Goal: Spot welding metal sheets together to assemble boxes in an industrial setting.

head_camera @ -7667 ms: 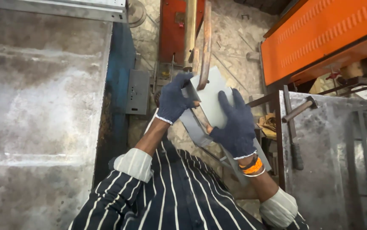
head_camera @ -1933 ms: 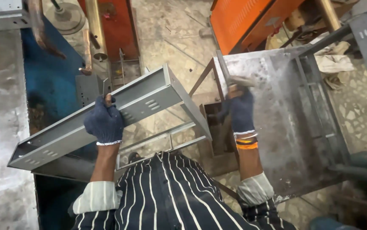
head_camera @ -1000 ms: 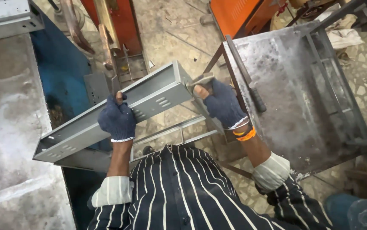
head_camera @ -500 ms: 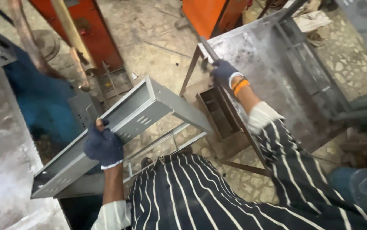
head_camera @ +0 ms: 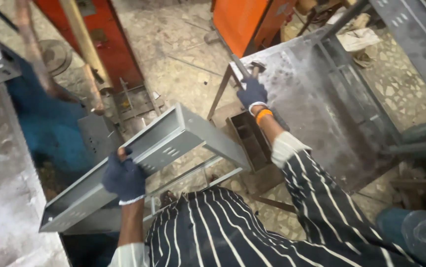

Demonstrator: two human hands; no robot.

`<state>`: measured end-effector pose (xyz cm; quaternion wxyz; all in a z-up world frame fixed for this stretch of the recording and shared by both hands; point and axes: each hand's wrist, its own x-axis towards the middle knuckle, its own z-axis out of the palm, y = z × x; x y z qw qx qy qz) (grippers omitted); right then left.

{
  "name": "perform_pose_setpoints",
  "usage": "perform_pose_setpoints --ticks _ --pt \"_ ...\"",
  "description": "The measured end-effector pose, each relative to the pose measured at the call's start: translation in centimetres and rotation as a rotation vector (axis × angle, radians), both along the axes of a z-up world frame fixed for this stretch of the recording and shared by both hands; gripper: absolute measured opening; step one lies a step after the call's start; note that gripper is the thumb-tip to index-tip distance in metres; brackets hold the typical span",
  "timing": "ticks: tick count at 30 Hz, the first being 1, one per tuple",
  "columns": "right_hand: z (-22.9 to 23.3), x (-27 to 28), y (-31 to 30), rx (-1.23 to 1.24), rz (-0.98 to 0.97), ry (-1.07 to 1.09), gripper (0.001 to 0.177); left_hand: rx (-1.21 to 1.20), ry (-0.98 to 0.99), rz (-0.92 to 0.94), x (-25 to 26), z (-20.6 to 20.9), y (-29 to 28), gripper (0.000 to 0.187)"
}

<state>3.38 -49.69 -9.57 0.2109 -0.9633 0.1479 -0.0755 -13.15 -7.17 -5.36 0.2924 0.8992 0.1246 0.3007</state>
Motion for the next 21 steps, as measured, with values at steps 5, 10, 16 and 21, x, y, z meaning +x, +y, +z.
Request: perform_pose_setpoints --ticks 5,10,16,21 --pt "17.0 -7.1 13.1 0.381 0.444 -0.501 0.024 0.050 -0.006 -0.030 2.5 -1.0 -1.3 0.021" --pt "18.8 -12.6 22.4 -0.137 0.924 -0.436 0.026 0.072 0.066 -0.086 3.6 -0.4 -5.2 0.016" --pt "11.7 -13.6 22.5 -0.129 0.906 -0.140 0.008 0.093 0.034 -0.220 3.4 -1.1 -5.5 0.015" --pt "14.0 -15.3 20.1 -0.117 0.729 -0.209 0.026 0.095 -0.193 -0.308 2.0 -0.6 -1.4 0.008"
